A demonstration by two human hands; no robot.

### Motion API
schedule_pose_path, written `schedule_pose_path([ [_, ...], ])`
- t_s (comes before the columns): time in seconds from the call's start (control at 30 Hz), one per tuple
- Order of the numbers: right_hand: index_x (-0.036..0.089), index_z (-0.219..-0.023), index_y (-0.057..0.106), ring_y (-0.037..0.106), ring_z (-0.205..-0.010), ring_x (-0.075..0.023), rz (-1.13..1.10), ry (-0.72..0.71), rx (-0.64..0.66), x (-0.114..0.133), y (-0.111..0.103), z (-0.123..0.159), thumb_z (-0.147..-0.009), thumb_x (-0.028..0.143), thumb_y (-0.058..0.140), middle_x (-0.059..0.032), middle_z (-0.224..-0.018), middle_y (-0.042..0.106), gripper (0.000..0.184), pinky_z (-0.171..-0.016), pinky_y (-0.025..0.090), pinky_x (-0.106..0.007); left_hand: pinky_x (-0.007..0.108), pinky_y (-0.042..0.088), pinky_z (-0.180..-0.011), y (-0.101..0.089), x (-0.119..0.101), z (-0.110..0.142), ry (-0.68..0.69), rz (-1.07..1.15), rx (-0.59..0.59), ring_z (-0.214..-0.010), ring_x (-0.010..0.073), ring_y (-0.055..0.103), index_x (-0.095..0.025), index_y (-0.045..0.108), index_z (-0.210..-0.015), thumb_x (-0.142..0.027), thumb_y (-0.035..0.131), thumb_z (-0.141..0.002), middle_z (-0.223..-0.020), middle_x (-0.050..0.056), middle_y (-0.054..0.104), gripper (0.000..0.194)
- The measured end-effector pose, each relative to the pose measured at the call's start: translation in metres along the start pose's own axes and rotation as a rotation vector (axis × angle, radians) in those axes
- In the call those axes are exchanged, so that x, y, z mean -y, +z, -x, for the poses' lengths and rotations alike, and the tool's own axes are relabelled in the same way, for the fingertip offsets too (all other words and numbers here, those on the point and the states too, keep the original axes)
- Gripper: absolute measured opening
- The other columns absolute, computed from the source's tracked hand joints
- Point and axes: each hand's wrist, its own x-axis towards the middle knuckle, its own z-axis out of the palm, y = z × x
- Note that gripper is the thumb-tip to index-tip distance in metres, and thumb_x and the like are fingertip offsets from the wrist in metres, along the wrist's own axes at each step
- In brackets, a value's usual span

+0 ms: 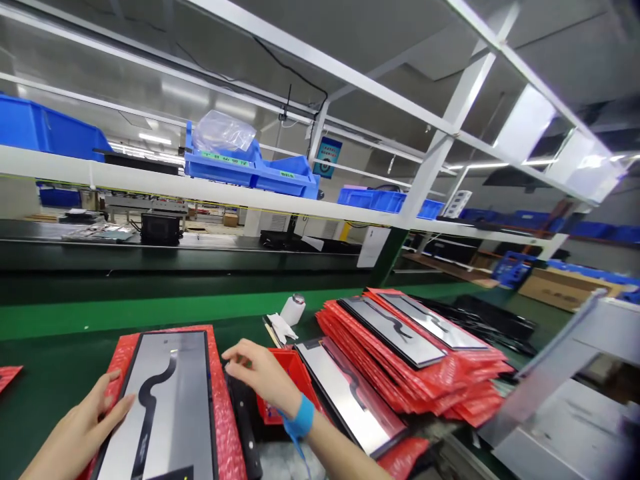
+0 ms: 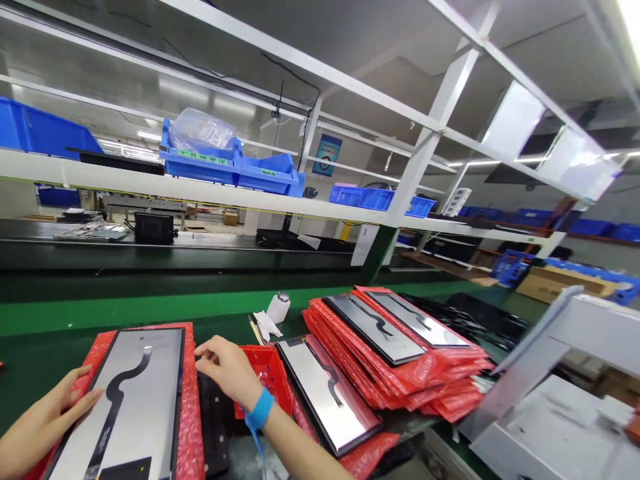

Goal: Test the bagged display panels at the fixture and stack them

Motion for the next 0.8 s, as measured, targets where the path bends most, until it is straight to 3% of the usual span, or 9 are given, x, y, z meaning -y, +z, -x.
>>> schedule_pose_path([
  [0.1, 0.019, -0.090, 0.069, 0.050, -0.081, -0.0029, 0.107, -0.059, 0.076, -0.003, 0.014, -0.021, -0.077, 0.026, 0.064, 0.0012, -0.097, 0.057, 0.015, -0.072, 0.037, -0.014, 0.027, 0.044, -0.081, 0.000, -0.007, 0.006, -0.098, -0.095, -0.037, -0.094, 0.0220, 0.062, -0.032, 0.028, -0.138, -0.069, 0.029, -0.087, -0.099, 0.000, 0.065, 0.063],
  [0.23, 0.018, -0.085, 0.066, 0.050, -0.082, -0.0026, 0.101, -0.087, 0.092, -0.009, 0.027, -0.030, -0.078, 0.026, 0.063, 0.0024, -0.095, 0.056, 0.011, -0.072, 0.036, -0.014, 0.030, 0.043, -0.090, 0.002, -0.006, 0.005, -0.245, -0.188, 0.027, -0.112, 0.0234, 0.057, -0.046, 0.013, -0.140, -0.072, 0.023, -0.087, -0.122, -0.006, 0.060, 0.060],
  [0.4, 0.016, -0.087, 0.064, 0.049, -0.080, -0.0018, 0.102, -0.103, 0.131, -0.009, 0.024, -0.030, -0.079, 0.025, 0.064, 0.0025, -0.096, 0.056, 0.012, -0.074, 0.036, -0.015, 0.030, 0.041, -0.094, 0.004, -0.004, 0.006, -0.280, -0.206, 0.022, -0.111, 0.0220, 0.057, -0.051, 0.010, -0.137, -0.074, 0.023, -0.086, -0.118, -0.009, 0.060, 0.057],
  [0.57, 0.016, -0.088, 0.061, 0.047, -0.083, -0.0026, 0.225, -0.154, 0.201, -0.008, 0.023, -0.033, -0.084, 0.024, 0.057, 0.0008, -0.102, 0.051, 0.010, -0.076, 0.036, -0.015, 0.030, 0.042, -0.086, 0.005, -0.012, 0.016, -0.210, -0.209, -0.081, -0.100, 0.0237, 0.060, -0.047, 0.021, -0.136, -0.077, 0.026, -0.084, -0.109, -0.006, 0.063, 0.060],
  [0.67, 0.014, -0.090, 0.059, 0.045, -0.085, -0.0036, 0.276, -0.220, 0.247, -0.010, 0.024, -0.036, -0.085, 0.023, 0.053, -0.0019, -0.103, 0.048, 0.012, -0.078, 0.037, -0.016, 0.030, 0.043, -0.084, 0.004, -0.009, 0.016, -0.174, -0.231, -0.099, -0.096, 0.0257, 0.061, -0.042, 0.023, -0.138, -0.076, 0.028, -0.084, -0.109, -0.002, 0.064, 0.064],
  [0.8, 0.010, -0.089, 0.053, 0.043, -0.089, -0.0050, 0.247, -0.329, 0.237, -0.010, 0.027, -0.031, -0.086, 0.018, 0.048, -0.0041, -0.099, 0.045, 0.010, -0.081, 0.037, -0.016, 0.033, 0.043, -0.087, 0.005, 0.002, 0.012, -0.191, -0.241, -0.097, -0.097, 0.0259, 0.061, -0.047, 0.020, -0.138, -0.079, 0.027, -0.082, -0.109, -0.005, 0.064, 0.065],
])
